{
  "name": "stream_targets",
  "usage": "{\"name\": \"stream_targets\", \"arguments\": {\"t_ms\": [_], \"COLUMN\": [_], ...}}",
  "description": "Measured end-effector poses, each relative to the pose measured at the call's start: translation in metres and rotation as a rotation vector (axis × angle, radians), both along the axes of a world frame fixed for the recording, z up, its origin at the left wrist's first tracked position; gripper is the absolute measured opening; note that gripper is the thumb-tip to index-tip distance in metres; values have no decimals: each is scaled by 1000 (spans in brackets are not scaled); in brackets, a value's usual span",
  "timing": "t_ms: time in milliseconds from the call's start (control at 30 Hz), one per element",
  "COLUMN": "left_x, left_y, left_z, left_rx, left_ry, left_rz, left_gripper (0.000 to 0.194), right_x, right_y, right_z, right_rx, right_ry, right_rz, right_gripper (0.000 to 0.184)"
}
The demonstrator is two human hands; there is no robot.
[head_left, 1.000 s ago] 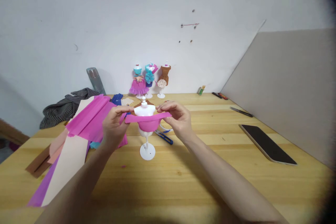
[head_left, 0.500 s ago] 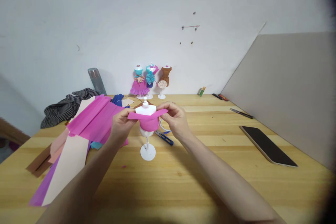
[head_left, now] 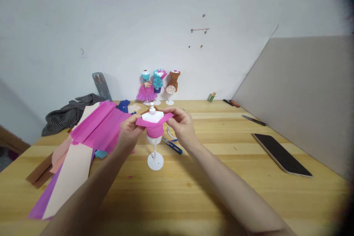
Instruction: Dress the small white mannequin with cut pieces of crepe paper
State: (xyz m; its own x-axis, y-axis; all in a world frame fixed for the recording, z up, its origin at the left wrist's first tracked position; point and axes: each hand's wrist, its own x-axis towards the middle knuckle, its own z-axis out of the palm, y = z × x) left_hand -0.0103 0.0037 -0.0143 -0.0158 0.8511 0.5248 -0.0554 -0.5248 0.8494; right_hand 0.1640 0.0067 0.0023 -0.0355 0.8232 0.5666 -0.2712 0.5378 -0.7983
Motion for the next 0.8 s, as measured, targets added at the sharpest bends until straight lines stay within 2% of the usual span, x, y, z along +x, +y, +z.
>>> {"name": "stream_targets", "arguments": {"t_ms": [167,433,800], "left_x": [1,7,9], "left_y": [1,-2,-1], "left_z": [-1,4,2], "left_rx": [9,-1,-20], "left_ry": [0,-4,-57], "left_rz": [1,10,-17], "left_gripper": [15,14,15], "right_x": [-2,-6,-6], "right_y": [1,0,-2], "right_z": [-2,-3,-3], "right_rx": [26,16,0], "right_ry": [-14,27,40], "right_rz": [0,-8,16], "right_gripper": [19,15,15]}}
